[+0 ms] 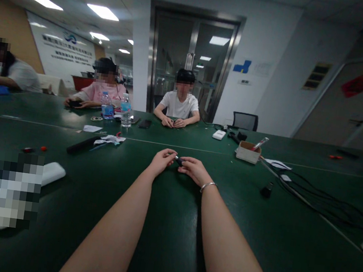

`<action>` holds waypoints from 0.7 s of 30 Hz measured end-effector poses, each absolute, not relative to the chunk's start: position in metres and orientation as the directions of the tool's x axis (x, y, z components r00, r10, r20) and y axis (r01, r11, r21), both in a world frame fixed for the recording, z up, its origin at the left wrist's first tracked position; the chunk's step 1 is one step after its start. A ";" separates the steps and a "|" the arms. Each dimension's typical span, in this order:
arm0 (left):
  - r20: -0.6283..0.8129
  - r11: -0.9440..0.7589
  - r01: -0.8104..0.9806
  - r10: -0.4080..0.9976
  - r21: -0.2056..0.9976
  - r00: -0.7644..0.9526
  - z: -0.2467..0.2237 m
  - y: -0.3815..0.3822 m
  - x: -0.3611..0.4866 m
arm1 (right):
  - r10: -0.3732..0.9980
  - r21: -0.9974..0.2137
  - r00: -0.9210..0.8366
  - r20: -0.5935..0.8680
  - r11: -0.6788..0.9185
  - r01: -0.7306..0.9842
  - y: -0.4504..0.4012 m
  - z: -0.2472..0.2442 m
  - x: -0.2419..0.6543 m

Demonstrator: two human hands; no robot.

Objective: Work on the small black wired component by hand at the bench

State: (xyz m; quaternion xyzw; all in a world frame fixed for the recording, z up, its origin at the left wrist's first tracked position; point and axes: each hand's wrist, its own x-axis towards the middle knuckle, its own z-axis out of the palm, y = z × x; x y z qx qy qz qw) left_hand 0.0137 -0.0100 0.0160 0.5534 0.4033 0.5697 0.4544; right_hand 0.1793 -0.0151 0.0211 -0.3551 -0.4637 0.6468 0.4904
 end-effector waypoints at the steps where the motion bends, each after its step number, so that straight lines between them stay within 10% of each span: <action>1: 0.259 -0.256 -0.076 0.966 0.964 0.023 0.016 -0.010 0.014 | 0.965 -0.948 -0.264 -0.004 -0.088 -0.305 -0.015 0.021 0.179; 21: 0.119 -0.153 -0.308 0.985 0.939 -0.127 0.017 -0.005 0.011 | 0.975 -0.969 -0.208 0.080 0.027 -0.245 -0.012 0.017 0.171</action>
